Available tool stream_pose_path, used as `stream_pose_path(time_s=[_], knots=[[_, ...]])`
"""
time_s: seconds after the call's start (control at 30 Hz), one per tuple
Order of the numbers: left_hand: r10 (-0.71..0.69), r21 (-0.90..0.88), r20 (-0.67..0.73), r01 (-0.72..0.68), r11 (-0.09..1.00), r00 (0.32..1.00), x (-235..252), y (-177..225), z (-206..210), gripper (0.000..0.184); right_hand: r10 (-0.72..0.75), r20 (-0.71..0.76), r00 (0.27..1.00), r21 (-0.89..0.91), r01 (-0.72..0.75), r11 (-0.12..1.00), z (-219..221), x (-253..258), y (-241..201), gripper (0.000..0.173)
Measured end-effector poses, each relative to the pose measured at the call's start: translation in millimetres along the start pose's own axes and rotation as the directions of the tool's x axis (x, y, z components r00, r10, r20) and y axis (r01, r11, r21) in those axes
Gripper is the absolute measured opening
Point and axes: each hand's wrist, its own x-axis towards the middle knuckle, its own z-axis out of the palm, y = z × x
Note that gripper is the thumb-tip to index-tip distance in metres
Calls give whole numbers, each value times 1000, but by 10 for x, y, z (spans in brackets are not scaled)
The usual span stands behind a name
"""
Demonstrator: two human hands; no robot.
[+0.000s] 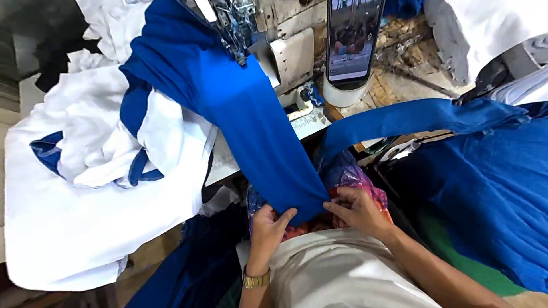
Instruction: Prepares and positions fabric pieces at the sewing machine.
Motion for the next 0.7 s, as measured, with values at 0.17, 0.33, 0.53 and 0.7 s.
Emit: stream_pose_path(time_s=[0.17,0.33,0.53,0.7], knots=[[0,41,-6,1,999,1000,5,-19,28,29,-10,28,1000,-72,12,997,-77,-21,39,17],[23,65,-22,-22,998,999,-34,33,41,32,6,51,999,107,-12,994,-150,-61,-60,13],[36,51,19,-37,998,999,-91,68,41,29,-21,50,999,173,12,985,-187,-132,-102,11],[31,32,41,-33,999,999,-132,138,65,30,-21,39,999,193,13,981,-189,-176,-154,13]])
